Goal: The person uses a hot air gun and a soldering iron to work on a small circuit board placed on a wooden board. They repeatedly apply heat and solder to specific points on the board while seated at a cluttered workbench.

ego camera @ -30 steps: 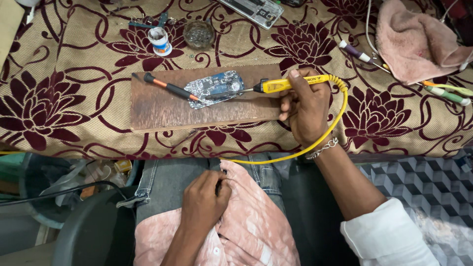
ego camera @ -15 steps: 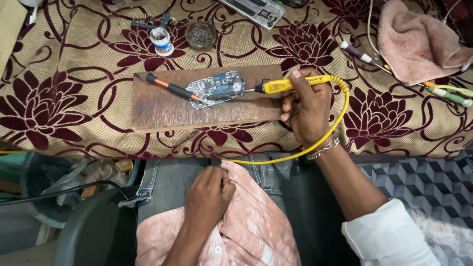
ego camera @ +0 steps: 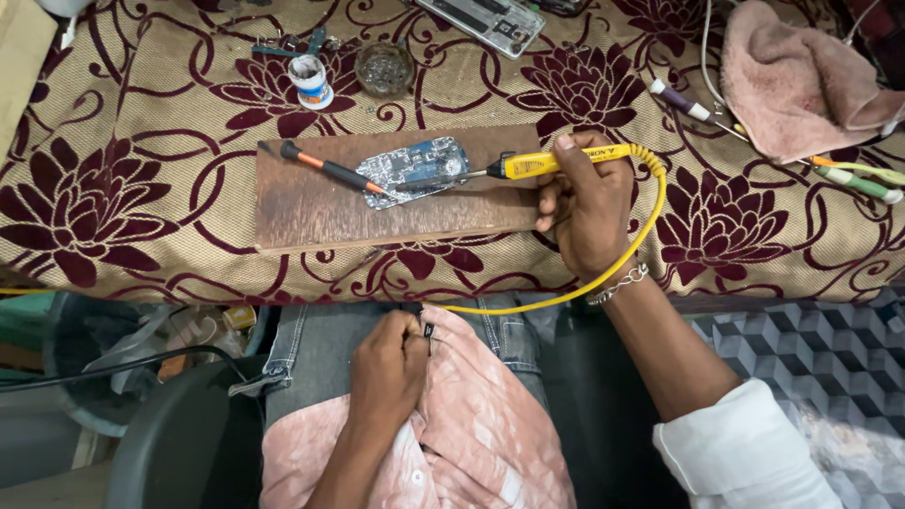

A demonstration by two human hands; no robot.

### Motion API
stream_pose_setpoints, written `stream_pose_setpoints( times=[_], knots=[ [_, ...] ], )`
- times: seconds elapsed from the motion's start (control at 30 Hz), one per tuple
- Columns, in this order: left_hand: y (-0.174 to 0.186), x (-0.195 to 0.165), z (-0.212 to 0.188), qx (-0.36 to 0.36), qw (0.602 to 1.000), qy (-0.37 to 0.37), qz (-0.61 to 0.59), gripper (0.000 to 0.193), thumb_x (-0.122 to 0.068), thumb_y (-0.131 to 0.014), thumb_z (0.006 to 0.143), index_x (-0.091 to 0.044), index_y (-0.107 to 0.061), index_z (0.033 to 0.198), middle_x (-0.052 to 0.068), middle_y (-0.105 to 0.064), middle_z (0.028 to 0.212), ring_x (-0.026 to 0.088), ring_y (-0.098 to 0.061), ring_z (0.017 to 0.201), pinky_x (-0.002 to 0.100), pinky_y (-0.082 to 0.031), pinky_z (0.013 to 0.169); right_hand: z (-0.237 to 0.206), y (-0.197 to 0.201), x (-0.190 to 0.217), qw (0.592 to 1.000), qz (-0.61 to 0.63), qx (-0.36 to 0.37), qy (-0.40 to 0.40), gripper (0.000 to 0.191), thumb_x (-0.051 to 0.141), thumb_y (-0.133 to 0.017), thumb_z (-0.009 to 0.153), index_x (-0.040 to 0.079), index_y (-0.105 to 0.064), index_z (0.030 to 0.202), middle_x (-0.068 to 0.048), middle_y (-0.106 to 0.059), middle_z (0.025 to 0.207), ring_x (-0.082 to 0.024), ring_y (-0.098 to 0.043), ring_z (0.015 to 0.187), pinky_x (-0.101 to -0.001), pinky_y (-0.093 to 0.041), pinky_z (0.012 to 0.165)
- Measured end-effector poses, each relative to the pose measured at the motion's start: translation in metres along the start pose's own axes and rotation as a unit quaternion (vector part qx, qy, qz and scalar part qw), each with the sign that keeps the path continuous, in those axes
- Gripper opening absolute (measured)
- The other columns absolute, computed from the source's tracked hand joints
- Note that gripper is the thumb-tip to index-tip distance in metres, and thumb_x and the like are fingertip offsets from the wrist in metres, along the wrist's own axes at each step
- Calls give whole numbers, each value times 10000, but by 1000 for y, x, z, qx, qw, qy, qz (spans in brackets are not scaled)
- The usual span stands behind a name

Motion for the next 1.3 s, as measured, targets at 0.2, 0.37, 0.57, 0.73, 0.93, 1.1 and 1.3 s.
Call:
stream_pose_setpoints(
  times=[0.2, 0.37, 0.57, 0.73, 0.93, 1.1, 1.3],
  knots=[
    [0, -9, -1, 30, 1000, -9, -3, 107, -113, -649, 928, -34, -626, 860, 168, -681, 835, 373, -672, 736, 454, -516, 646, -1, -1, 1, 1000, -2, 1, 2, 180, 194, -619, 1051, 28, -567, 1002, -78, -636, 785, -93, -574, 512, -220, -483, 395],
    [2, -15, -2, 31, 999, 9, -17, 121, -51, -683, 795, -42, -675, 915, 125, -724, 880, 305, -726, 710, 390, -574, 642, -1, -1, 1, 1000, -1, 0, 1, 178, 196, -619, 1048, 30, -569, 1006, -74, -636, 779, -91, -575, 511, -218, -486, 394],
    [6, -26, -3, 19, 999, -37, 5, 111, -56, -708, 797, -47, -675, 902, 127, -723, 881, 329, -717, 761, 413, -565, 669, 0, -2, 3, 1000, 0, 13, 11, 180, 187, -620, 1062, 23, -564, 1009, -83, -634, 778, -99, -577, 517, -227, -487, 405],
    [5, -31, -4, 11, 997, -68, 30, 121, -76, -724, 782, -53, -668, 887, 131, -706, 861, 344, -699, 775, 433, -557, 687, 0, 0, 0, 1000, 1, -1, -1, 174, 194, -617, 1044, 30, -569, 1014, -78, -646, 776, -93, -573, 507, -225, -487, 395],
    [0, -32, -5, 8, 994, -77, 80, 108, -117, -711, 807, -70, -647, 880, 116, -689, 851, 338, -689, 780, 449, -551, 680, 0, 1, 0, 1000, -4, -5, -3, 181, 202, -623, 1040, 35, -565, 1005, -70, -639, 773, -88, -567, 503, -222, -483, 392],
    [-9, -28, -3, 34, 990, -48, 126, 116, -130, -701, 772, -84, -602, 811, 99, -650, 788, 331, -670, 742, 474, -537, 627, 0, -1, 1, 1000, 4, 4, 4, 181, 193, -624, 1050, 29, -561, 1008, -77, -635, 779, -93, -572, 513, -224, -480, 399],
    [-13, -25, -1, 45, 988, -34, 141, 118, -113, -684, 780, -81, -572, 798, 102, -638, 780, 329, -665, 734, 495, -522, 608, -1, -1, 2, 1000, 0, 5, 2, 178, 191, -613, 1054, 28, -563, 1005, -78, -639, 786, -88, -575, 516, -217, -486, 400]
  ],
)
Point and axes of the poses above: each hand's wrist, its own z-axis towards the middle knuckle, its own y-axis out of the back of the hand, x = y × z, the point moved 10 cm from there along z, towards the middle knuckle
